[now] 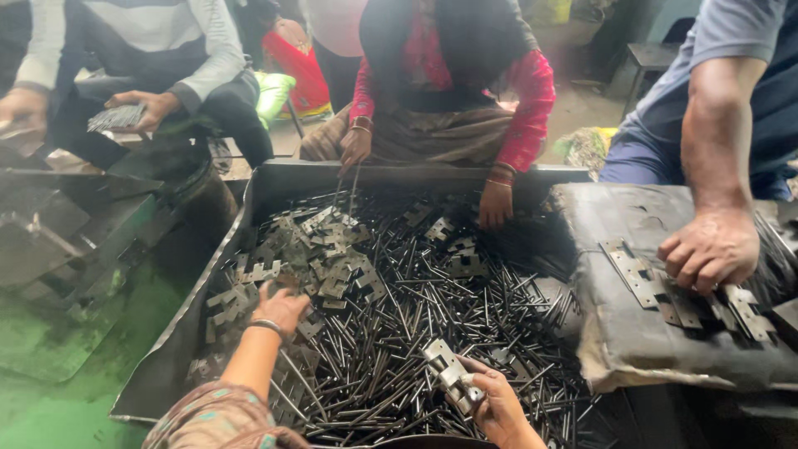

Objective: The person sorts metal plates and rods from a large central bin, handling them by hand and organizing them into smaller groups or placing them on a workspace.

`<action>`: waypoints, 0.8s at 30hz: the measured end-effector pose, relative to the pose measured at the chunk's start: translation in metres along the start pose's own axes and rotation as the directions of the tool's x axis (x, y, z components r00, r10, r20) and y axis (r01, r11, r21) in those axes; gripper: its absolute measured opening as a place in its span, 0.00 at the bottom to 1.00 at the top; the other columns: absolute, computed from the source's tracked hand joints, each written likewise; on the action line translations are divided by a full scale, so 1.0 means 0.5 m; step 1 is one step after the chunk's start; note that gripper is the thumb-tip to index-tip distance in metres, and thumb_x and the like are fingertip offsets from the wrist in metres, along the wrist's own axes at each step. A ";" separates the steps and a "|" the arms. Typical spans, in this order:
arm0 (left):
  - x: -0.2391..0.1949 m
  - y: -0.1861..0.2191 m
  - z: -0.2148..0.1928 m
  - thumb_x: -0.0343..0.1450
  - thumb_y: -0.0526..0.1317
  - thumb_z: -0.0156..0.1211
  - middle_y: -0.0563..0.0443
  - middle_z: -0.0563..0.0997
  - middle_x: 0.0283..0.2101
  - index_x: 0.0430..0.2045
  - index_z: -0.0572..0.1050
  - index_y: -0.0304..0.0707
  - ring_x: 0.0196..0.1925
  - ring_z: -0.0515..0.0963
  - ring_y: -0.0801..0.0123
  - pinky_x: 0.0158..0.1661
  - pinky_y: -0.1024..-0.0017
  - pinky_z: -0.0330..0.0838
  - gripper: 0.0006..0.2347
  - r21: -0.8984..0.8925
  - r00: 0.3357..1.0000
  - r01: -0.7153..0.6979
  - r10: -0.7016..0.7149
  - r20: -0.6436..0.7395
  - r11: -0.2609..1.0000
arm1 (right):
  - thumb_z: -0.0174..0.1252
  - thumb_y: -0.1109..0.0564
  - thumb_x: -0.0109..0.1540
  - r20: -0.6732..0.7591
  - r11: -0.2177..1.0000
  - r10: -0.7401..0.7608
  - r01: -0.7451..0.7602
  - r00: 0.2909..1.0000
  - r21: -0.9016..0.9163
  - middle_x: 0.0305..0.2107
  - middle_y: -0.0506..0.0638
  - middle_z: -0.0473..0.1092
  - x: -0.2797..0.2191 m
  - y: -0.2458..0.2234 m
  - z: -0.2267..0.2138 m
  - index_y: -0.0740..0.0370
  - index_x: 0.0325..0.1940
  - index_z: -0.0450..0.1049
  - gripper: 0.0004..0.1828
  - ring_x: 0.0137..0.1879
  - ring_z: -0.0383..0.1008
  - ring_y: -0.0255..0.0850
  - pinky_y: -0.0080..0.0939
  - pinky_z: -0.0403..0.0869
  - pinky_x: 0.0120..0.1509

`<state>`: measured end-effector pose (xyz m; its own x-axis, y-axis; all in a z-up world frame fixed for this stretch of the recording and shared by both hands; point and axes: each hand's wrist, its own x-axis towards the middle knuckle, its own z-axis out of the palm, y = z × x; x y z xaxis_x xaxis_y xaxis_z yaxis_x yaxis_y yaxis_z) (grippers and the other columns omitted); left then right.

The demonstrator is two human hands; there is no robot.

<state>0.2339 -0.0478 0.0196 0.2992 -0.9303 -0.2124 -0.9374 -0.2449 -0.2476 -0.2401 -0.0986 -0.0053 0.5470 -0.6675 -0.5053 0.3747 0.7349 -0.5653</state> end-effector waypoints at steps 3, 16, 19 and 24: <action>0.006 0.016 -0.033 0.71 0.37 0.53 0.48 0.84 0.46 0.49 0.75 0.54 0.55 0.80 0.57 0.62 0.46 0.61 0.13 -0.474 0.977 0.095 -0.173 -0.122 0.875 | 0.55 0.68 0.56 0.007 0.999 -0.037 0.036 0.999 0.035 0.42 0.61 0.77 -0.002 -0.005 0.002 0.72 0.63 0.70 0.29 0.40 0.81 0.46 0.49 0.83 0.44; -0.265 0.293 -0.012 0.61 0.34 0.70 0.47 0.85 0.47 0.47 0.80 0.51 0.53 0.84 0.58 0.54 0.67 0.77 0.20 -0.778 0.989 0.081 0.049 0.142 0.623 | 0.53 0.72 0.57 -0.009 0.991 -0.104 0.104 0.995 0.084 0.43 0.62 0.79 0.004 -0.013 0.007 0.70 0.61 0.72 0.26 0.42 0.84 0.52 0.45 0.83 0.47; -0.279 0.290 -0.008 0.56 0.28 0.73 0.47 0.83 0.49 0.47 0.79 0.46 0.53 0.81 0.54 0.53 0.65 0.74 0.24 -0.830 0.988 -0.116 -0.022 -0.153 0.546 | 0.55 0.72 0.59 -0.034 0.988 -0.118 0.121 0.992 0.096 0.43 0.61 0.78 0.010 -0.012 0.003 0.70 0.61 0.73 0.25 0.43 0.82 0.47 0.44 0.82 0.47; -0.255 0.290 0.056 0.57 0.34 0.76 0.50 0.84 0.48 0.31 0.83 0.37 0.42 0.88 0.61 0.45 0.69 0.82 0.11 -0.870 0.942 -0.085 -0.245 -0.229 0.486 | 0.54 0.74 0.58 -0.027 0.983 -0.125 0.127 0.992 0.131 0.44 0.62 0.78 0.013 -0.013 -0.005 0.71 0.62 0.73 0.27 0.44 0.82 0.48 0.45 0.81 0.47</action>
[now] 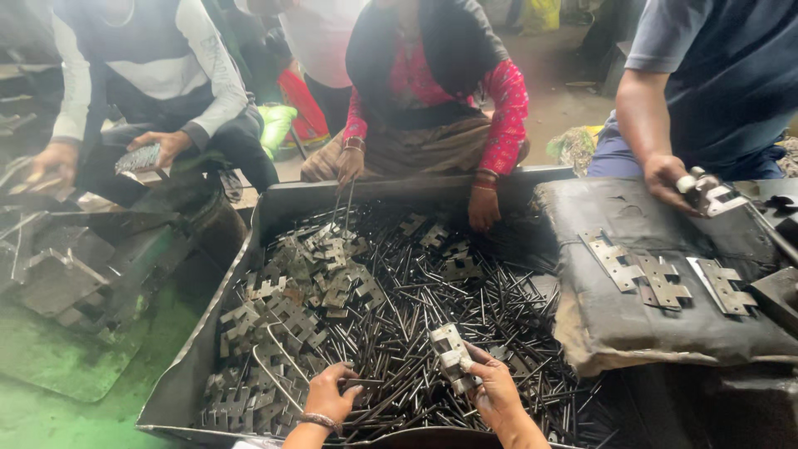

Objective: The person sorts metal plates and rods from a large central bin, handling them by hand and organizing them into smaller groups or placing them on a workspace.

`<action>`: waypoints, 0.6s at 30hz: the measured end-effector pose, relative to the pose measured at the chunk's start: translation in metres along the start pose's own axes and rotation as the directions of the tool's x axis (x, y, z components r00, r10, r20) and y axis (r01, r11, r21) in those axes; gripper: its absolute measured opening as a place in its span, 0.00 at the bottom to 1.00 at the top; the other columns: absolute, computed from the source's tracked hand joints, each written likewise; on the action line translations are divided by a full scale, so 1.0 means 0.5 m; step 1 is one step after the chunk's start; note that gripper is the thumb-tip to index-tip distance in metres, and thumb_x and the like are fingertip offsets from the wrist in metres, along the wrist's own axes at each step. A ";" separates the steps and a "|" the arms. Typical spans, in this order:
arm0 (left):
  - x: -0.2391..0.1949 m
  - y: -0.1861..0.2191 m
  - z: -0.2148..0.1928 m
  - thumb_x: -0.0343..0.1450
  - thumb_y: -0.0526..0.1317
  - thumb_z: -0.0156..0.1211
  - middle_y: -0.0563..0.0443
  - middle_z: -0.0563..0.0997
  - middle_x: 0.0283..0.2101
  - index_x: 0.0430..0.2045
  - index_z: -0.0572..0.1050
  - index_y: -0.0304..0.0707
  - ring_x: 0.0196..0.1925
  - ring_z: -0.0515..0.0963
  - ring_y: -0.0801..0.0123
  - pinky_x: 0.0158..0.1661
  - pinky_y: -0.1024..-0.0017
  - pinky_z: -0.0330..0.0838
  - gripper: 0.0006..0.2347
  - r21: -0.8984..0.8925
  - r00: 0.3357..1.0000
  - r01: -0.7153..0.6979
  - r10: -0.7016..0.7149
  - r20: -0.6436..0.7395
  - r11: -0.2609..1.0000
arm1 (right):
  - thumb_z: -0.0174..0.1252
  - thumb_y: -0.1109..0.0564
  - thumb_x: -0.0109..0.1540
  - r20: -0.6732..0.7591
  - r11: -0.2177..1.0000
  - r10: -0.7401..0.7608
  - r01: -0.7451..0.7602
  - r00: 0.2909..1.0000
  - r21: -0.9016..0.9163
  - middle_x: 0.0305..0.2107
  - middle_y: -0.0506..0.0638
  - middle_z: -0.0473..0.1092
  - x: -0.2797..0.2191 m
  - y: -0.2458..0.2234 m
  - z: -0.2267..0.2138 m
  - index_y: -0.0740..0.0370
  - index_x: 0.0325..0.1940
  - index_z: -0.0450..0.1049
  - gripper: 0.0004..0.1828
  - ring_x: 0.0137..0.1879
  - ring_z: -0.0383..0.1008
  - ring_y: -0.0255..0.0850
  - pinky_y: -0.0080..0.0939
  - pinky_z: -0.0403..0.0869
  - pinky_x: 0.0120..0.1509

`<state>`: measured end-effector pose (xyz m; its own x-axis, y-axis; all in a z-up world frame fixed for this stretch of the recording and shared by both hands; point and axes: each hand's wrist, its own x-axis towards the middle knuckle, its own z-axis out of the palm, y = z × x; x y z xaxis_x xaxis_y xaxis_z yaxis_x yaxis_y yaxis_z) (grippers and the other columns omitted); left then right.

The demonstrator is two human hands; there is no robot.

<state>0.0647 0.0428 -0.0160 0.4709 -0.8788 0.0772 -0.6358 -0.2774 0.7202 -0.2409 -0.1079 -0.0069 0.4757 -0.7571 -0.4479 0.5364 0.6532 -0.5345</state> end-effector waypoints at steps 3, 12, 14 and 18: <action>-0.009 -0.034 0.033 0.59 0.37 0.75 0.50 0.87 0.42 0.32 0.84 0.38 0.38 0.88 0.65 0.42 0.71 0.82 0.11 -0.014 0.994 0.043 -0.044 -0.103 0.999 | 0.51 0.75 0.57 0.052 1.000 -0.009 0.009 0.999 0.013 0.45 0.62 0.78 -0.009 -0.006 -0.002 0.73 0.63 0.71 0.28 0.45 0.82 0.48 0.45 0.82 0.49; -0.019 -0.099 0.040 0.71 0.33 0.63 0.48 0.87 0.39 0.41 0.84 0.37 0.39 0.83 0.71 0.43 0.75 0.76 0.07 -0.389 0.972 -0.007 -0.085 -0.219 0.921 | 0.54 0.73 0.58 0.126 0.974 -0.177 0.155 0.976 0.165 0.49 0.61 0.77 0.001 0.006 -0.026 0.75 0.66 0.69 0.29 0.50 0.80 0.47 0.45 0.79 0.55; -0.020 -0.035 0.024 0.73 0.33 0.63 0.45 0.85 0.41 0.43 0.83 0.35 0.40 0.80 0.68 0.43 0.74 0.75 0.07 -0.512 0.973 0.019 -0.133 -0.187 0.859 | 0.53 0.72 0.59 0.141 0.977 -0.140 0.113 0.980 0.183 0.49 0.59 0.76 -0.001 0.006 -0.026 0.71 0.66 0.69 0.28 0.49 0.80 0.46 0.44 0.80 0.53; -0.013 0.122 -0.087 0.72 0.44 0.54 0.44 0.81 0.49 0.34 0.70 0.42 0.47 0.83 0.57 0.38 0.68 0.81 0.07 -0.964 0.888 0.196 -0.449 0.095 0.182 | 0.54 0.73 0.60 0.134 0.982 -0.117 0.094 0.984 0.167 0.50 0.59 0.76 -0.026 -0.011 -0.013 0.70 0.66 0.71 0.28 0.48 0.80 0.45 0.44 0.80 0.49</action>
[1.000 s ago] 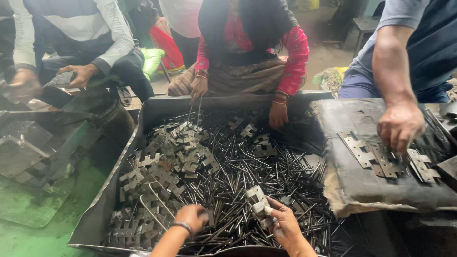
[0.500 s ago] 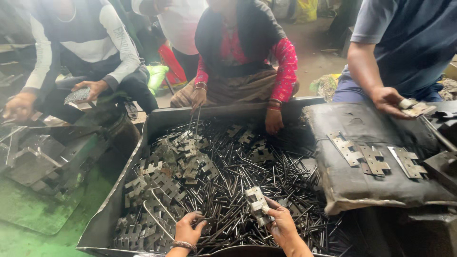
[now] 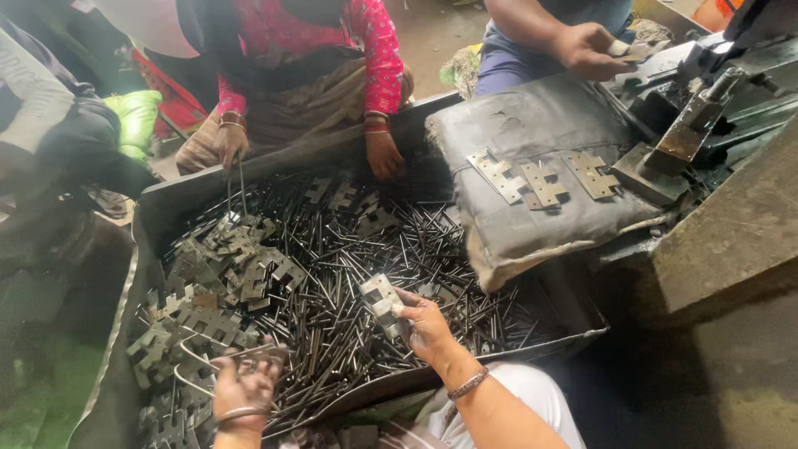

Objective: The person sorts metal plates and rods from a large central bin, handling them by hand and organizing them into smaller groups or placing them on a workspace.

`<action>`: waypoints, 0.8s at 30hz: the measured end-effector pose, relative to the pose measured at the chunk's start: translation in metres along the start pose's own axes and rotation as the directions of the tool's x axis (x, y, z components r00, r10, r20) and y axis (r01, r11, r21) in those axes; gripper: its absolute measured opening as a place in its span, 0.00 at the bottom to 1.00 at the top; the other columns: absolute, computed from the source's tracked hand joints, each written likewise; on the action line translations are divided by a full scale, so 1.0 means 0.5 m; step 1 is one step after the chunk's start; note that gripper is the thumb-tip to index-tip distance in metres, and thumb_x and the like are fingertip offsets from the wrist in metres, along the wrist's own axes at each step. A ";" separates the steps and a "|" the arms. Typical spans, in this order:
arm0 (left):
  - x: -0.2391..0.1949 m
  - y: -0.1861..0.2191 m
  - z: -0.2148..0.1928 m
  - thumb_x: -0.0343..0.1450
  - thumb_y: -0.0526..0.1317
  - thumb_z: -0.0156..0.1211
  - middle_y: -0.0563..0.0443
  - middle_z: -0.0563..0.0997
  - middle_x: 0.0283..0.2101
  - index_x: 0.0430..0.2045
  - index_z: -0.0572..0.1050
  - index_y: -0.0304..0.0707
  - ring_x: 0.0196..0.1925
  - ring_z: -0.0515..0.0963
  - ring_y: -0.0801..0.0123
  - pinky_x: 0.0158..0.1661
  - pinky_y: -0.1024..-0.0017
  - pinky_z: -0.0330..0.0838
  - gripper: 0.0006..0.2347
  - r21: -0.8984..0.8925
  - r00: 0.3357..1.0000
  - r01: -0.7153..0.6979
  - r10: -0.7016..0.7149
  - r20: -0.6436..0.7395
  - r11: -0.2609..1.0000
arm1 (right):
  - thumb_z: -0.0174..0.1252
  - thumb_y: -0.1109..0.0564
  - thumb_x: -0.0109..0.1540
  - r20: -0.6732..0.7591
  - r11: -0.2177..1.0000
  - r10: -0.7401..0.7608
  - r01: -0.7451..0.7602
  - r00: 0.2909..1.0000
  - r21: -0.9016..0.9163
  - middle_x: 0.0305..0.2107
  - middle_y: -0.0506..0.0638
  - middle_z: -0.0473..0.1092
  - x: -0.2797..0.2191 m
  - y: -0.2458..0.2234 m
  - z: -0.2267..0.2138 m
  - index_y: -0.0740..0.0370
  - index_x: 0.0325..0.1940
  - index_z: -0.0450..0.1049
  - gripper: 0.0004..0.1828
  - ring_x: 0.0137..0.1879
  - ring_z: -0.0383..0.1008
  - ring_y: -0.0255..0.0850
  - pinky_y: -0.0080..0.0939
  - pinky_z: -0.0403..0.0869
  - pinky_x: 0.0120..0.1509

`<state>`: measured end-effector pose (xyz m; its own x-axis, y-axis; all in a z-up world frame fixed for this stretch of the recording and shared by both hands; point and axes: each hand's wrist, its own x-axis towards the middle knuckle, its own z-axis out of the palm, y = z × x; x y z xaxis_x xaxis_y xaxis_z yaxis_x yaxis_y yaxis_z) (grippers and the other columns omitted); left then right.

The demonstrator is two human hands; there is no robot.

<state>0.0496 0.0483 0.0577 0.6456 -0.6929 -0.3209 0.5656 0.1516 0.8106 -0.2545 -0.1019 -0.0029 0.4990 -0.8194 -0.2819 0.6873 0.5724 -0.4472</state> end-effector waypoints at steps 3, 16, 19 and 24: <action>-0.016 0.082 0.037 0.75 0.68 0.49 0.25 0.76 0.51 0.46 0.64 0.35 0.50 0.80 0.51 0.31 0.79 0.75 0.29 -0.537 0.997 0.062 -0.026 0.075 0.841 | 0.54 0.74 0.59 -0.025 1.000 -0.023 0.022 0.999 -0.014 0.49 0.59 0.77 -0.025 -0.025 0.041 0.71 0.64 0.71 0.28 0.47 0.81 0.45 0.43 0.82 0.49; 0.021 -0.072 -0.028 0.71 0.52 0.61 0.32 0.85 0.43 0.65 0.70 0.66 0.46 0.83 0.43 0.47 0.58 0.77 0.24 0.931 0.932 -0.347 -0.154 0.329 -0.110 | 0.55 0.69 0.56 0.728 -0.779 -0.605 -0.050 0.322 -0.625 0.35 0.70 0.74 0.155 -0.663 -0.174 0.78 0.57 0.75 0.24 0.43 0.75 0.66 0.62 0.71 0.47; 0.032 -0.127 -0.058 0.66 0.51 0.66 0.30 0.82 0.41 0.56 0.73 0.50 0.45 0.80 0.36 0.47 0.51 0.75 0.24 0.876 0.886 -0.463 -0.087 0.455 -0.133 | 0.55 0.63 0.56 0.556 -0.853 -0.464 -0.177 0.689 -0.491 0.40 0.70 0.74 0.117 -0.740 -0.264 0.79 0.55 0.72 0.24 0.51 0.75 0.66 0.60 0.74 0.55; 0.040 -0.165 -0.024 0.67 0.46 0.67 0.32 0.83 0.40 0.42 0.78 0.38 0.46 0.80 0.38 0.47 0.51 0.75 0.15 0.839 0.854 -0.497 -0.295 0.428 -0.221 | 0.57 0.56 0.70 0.381 -0.865 -0.404 -0.212 0.832 -0.454 0.43 0.74 0.73 0.002 -0.686 -0.091 0.68 0.49 0.77 0.11 0.50 0.73 0.70 0.63 0.72 0.55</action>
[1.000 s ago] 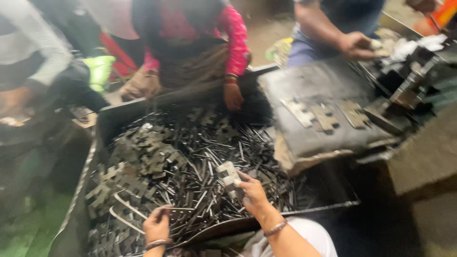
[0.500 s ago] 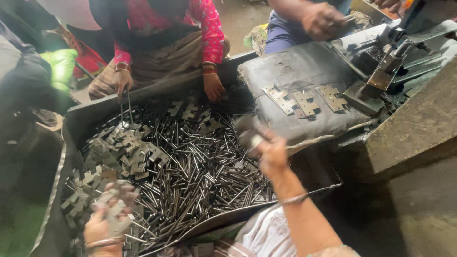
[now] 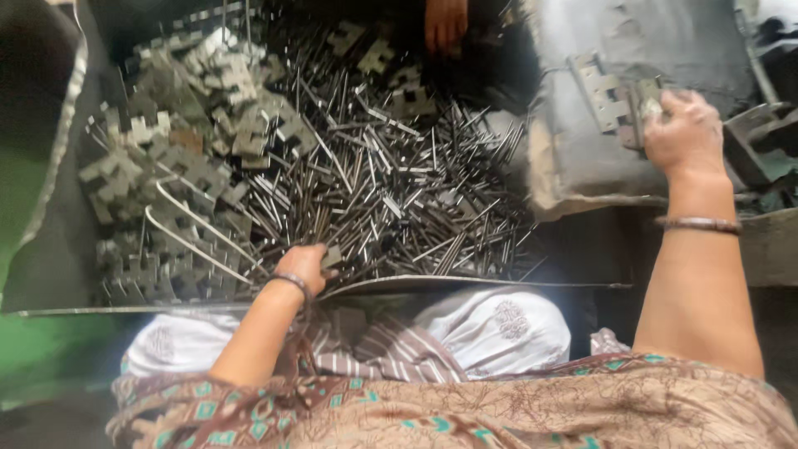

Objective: The person sorts metal plates and rods from a large central bin, handling them by hand and organizing them into smaller groups or placing them on a workspace.

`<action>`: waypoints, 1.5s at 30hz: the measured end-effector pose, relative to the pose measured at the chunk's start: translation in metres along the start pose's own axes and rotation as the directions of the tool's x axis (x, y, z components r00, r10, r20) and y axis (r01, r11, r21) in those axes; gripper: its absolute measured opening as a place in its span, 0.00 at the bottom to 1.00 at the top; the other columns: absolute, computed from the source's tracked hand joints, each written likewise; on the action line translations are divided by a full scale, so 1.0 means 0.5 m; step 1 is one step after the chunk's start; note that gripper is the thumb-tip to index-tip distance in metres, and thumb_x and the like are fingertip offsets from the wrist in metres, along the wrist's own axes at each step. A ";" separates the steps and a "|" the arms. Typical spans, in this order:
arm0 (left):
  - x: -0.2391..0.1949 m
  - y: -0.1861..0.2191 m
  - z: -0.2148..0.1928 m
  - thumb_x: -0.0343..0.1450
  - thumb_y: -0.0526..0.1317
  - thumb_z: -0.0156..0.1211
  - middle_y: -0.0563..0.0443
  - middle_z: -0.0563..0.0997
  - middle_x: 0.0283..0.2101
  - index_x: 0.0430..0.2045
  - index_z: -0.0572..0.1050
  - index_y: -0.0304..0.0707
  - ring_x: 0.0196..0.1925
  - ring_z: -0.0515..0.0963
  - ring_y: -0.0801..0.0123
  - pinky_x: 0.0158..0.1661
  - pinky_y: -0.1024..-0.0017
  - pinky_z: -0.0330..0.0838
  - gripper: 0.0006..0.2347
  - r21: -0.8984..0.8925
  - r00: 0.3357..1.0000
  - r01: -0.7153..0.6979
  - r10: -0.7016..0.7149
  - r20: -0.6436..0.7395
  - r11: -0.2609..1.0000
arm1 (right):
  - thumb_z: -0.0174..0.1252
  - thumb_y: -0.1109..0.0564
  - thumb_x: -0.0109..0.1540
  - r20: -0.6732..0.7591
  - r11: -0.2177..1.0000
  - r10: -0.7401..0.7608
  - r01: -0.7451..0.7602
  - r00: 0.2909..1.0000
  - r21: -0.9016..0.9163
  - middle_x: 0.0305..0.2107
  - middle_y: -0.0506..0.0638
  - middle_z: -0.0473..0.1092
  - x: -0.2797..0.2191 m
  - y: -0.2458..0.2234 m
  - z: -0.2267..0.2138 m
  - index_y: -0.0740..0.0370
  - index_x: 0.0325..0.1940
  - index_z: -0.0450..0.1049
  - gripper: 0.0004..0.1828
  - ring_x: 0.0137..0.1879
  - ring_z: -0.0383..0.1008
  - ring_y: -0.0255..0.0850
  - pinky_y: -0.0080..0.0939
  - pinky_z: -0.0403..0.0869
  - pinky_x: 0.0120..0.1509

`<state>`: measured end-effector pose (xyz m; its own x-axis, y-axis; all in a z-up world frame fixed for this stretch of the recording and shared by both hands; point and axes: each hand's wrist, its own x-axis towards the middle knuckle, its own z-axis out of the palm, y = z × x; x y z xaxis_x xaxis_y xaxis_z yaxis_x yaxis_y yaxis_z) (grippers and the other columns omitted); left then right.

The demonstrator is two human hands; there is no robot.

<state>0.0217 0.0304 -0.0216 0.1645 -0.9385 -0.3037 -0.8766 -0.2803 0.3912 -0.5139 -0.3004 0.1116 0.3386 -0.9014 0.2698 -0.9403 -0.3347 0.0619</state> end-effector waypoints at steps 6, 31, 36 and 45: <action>-0.004 0.039 -0.026 0.66 0.44 0.69 0.33 0.83 0.41 0.40 0.75 0.33 0.48 0.81 0.43 0.48 0.54 0.76 0.15 0.215 0.990 0.054 -0.081 0.115 0.975 | 0.59 0.60 0.63 -0.080 0.656 -0.419 0.362 0.905 0.662 0.50 0.58 0.77 -0.113 -0.401 -0.022 0.62 0.52 0.79 0.14 0.57 0.78 0.52 0.46 0.76 0.64; -0.073 -0.002 -0.060 0.57 0.37 0.69 0.45 0.79 0.45 0.35 0.79 0.39 0.52 0.76 0.52 0.52 0.59 0.72 0.13 0.144 0.991 -0.104 0.115 -0.068 0.984 | 0.69 0.69 0.40 0.639 0.824 -0.081 -0.309 0.765 0.474 0.56 0.54 0.66 -0.067 -0.451 0.430 0.54 0.54 0.80 0.37 0.64 0.67 0.50 0.44 0.70 0.67; -0.067 -0.007 -0.051 0.60 0.36 0.64 0.45 0.79 0.45 0.36 0.79 0.38 0.51 0.76 0.52 0.51 0.59 0.72 0.12 0.160 0.990 -0.067 0.086 -0.114 0.985 | 0.69 0.67 0.48 0.697 0.704 -0.038 -0.476 0.716 0.527 0.45 0.52 0.71 -0.069 -0.489 0.335 0.58 0.49 0.77 0.25 0.51 0.72 0.48 0.45 0.73 0.53; -0.053 -0.007 -0.015 0.67 0.37 0.56 0.45 0.80 0.44 0.37 0.79 0.38 0.50 0.77 0.54 0.49 0.58 0.72 0.08 0.266 0.990 0.030 0.008 -0.141 0.964 | 0.58 0.72 0.55 0.214 0.755 -0.354 0.144 0.910 0.639 0.33 0.61 0.75 -0.183 -0.614 0.126 0.66 0.38 0.74 0.10 0.42 0.78 0.56 0.49 0.75 0.44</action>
<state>0.0240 0.0549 -0.0082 0.2197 -0.9597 -0.1753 -0.9599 -0.2447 0.1368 -0.2539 -0.1327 0.0073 0.6489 -0.7606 0.0184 -0.6393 -0.5583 -0.5288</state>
